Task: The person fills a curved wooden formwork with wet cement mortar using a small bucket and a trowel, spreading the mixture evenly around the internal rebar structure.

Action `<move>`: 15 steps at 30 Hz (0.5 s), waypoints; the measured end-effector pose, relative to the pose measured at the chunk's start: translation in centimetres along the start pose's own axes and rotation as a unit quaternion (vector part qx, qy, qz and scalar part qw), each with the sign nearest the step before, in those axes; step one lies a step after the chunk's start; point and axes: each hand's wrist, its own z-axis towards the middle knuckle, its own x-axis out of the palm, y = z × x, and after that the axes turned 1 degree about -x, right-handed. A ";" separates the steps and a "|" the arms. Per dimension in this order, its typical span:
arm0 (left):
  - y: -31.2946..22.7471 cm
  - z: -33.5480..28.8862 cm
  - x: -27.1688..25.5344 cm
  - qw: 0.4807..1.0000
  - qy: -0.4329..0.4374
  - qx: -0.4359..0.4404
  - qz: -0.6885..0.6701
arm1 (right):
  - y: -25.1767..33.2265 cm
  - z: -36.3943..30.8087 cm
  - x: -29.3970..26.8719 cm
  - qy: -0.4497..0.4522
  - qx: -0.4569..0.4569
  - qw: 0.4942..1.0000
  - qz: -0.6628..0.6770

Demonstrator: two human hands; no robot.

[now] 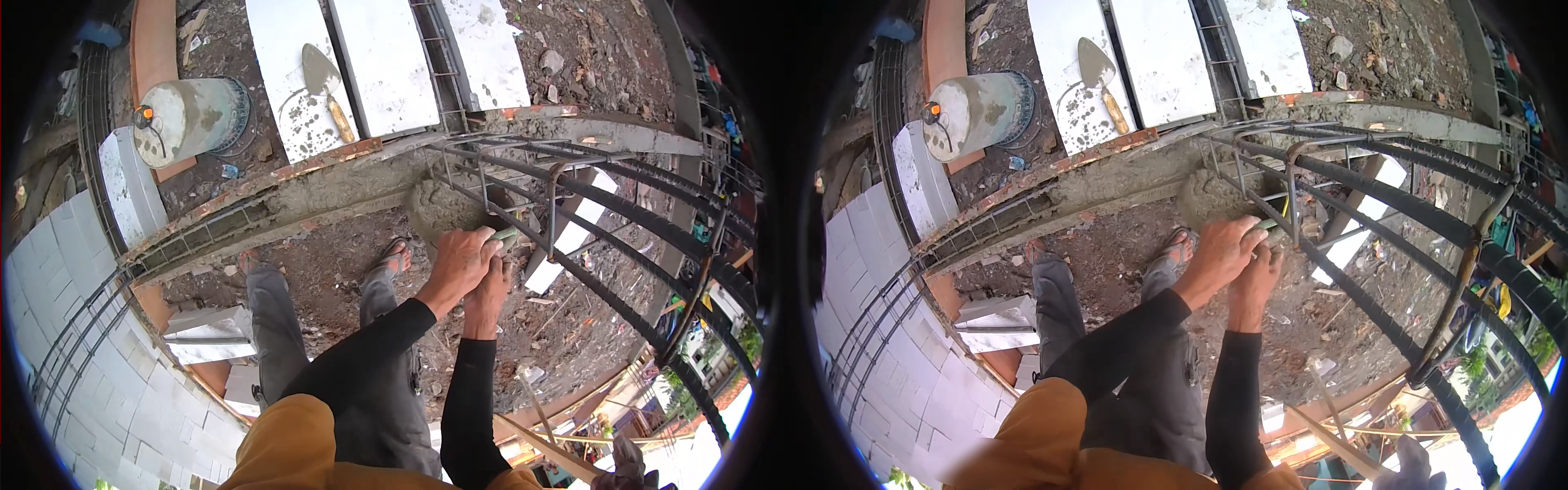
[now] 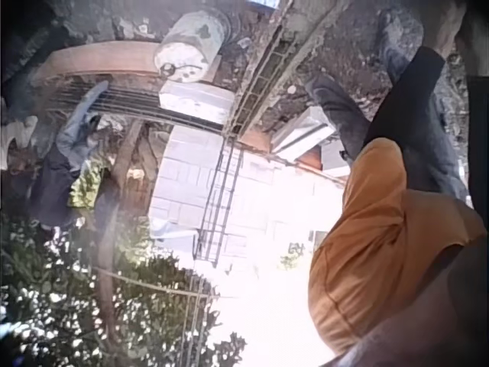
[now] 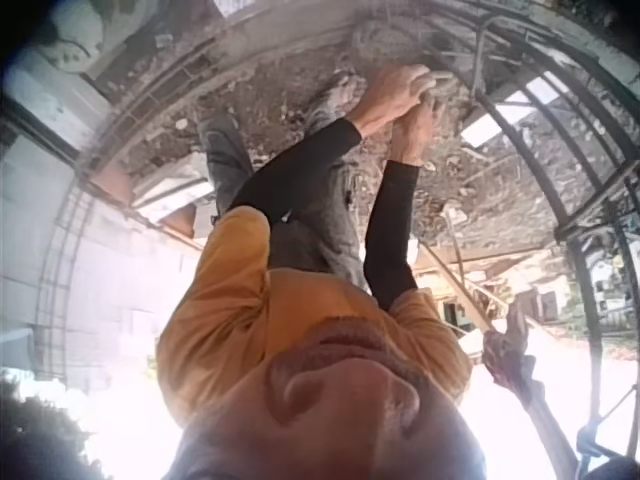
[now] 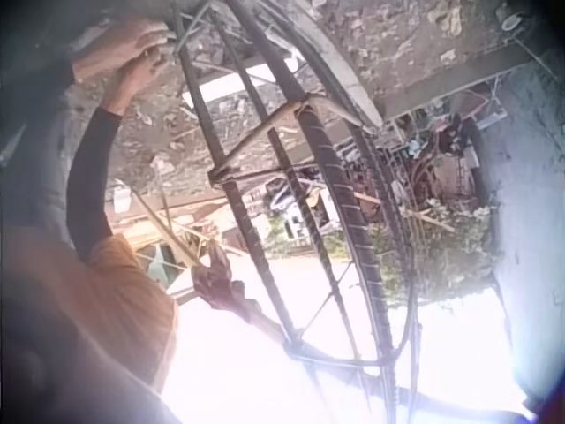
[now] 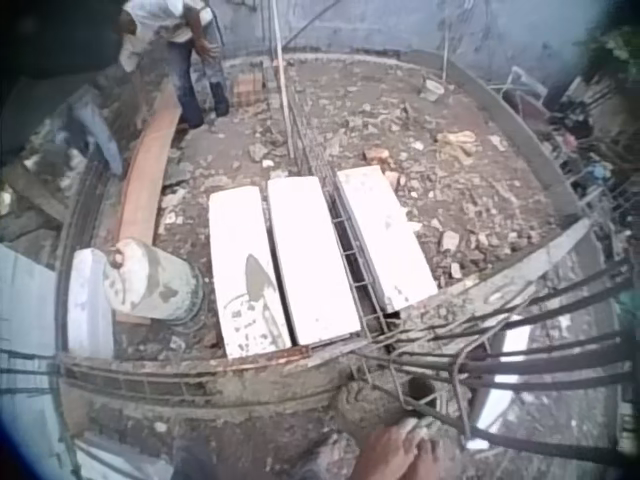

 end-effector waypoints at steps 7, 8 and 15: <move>0.6 3.3 -0.8 0.978 -0.120 0.079 0.149 | 6.0 3.0 6.5 0.075 0.058 0.994 0.062; 1.1 3.2 -0.8 0.978 -0.122 0.079 0.149 | 5.7 2.9 6.7 0.078 0.057 0.993 0.062; 2.6 0.1 -0.8 0.988 -0.053 0.054 0.133 | 1.2 1.9 3.7 0.067 0.021 0.997 0.041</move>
